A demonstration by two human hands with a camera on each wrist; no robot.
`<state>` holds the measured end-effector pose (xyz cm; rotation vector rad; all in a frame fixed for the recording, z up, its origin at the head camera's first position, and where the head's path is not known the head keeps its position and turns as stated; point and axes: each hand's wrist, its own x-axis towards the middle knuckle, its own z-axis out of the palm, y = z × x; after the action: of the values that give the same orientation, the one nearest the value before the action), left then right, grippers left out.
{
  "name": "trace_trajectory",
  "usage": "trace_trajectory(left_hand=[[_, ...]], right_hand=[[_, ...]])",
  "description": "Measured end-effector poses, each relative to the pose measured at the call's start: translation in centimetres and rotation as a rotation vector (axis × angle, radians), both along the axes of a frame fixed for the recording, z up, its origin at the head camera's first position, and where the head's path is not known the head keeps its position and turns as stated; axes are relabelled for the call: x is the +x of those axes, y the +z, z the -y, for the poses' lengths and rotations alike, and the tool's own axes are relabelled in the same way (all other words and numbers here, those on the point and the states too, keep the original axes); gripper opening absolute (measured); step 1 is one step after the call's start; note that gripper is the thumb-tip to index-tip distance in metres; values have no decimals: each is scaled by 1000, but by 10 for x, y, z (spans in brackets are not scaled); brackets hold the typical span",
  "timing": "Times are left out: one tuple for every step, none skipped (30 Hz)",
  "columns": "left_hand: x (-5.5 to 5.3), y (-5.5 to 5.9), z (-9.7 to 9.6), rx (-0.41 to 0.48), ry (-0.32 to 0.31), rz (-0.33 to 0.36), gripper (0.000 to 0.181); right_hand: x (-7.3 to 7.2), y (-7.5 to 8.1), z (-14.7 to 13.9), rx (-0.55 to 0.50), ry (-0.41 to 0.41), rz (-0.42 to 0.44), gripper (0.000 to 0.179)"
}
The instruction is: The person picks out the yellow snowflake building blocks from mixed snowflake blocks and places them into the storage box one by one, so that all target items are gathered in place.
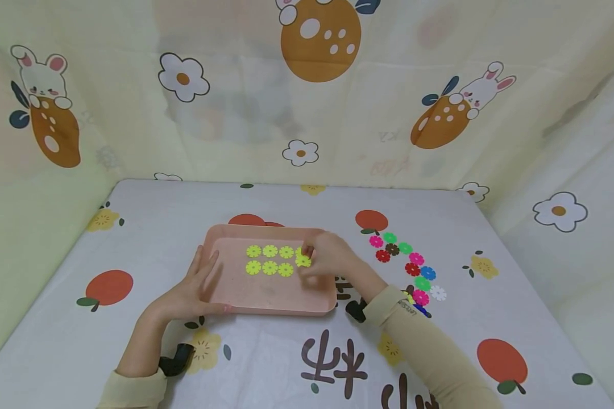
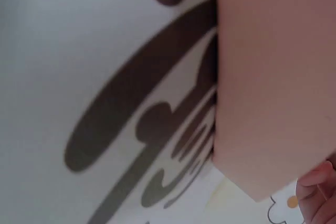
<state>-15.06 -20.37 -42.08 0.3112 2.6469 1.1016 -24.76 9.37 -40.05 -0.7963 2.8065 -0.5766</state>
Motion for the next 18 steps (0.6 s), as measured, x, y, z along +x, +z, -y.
trace_trajectory(left_hand=[[0,0,0,2,2,3,116],[0,-1,0,1,3,4,116],[0,-1,0,3,5,6,116],[0,-1,0,4,3,4,116],[-1,-2,0,4,6,4,116],[-1,-2,0,4,4,2,117],[-1,-2,-1,5,4,2,117],[-1,-2,-1,5,3,2,117],[-1,-2,-1,5,3,3,117],[-1,-2,-1,5,3,2,117],[-1,-2,-1,4,5,3,117],[-1,-2,-1,4,5,1,117],[-1,-2,-1,6,7,2,117],[-1,-3,-1,5,6,1,117],[0,-3,-1,7,6,-1,118],[0,-3,0,7,6,-3,118],[0,-2,0,7,5,-3,118],[0,-2,0,7,5,-3,118]], right_hand=[[-1,-2,1,2,1,11,27],[-2,-3,2,9,3,14,27],[-2,-5,2,15,3,19,27],[-3,-6,3,20,4,21,27],[-3,-8,3,30,7,22,26],[-3,-9,3,39,10,25,25],[-4,-10,3,50,14,28,25],[-4,-12,3,61,17,31,25],[-4,-12,2,69,18,38,24],[-5,-13,2,78,22,40,25],[-5,-14,2,86,24,46,25],[-5,-14,2,91,24,51,26],[-5,-14,3,96,24,51,26],[-5,-14,3,103,24,45,27],[-5,-14,3,109,27,41,26],[-5,-13,4,115,29,36,26],[-5,-13,4,120,32,34,26],[-5,-13,5,127,35,29,25]])
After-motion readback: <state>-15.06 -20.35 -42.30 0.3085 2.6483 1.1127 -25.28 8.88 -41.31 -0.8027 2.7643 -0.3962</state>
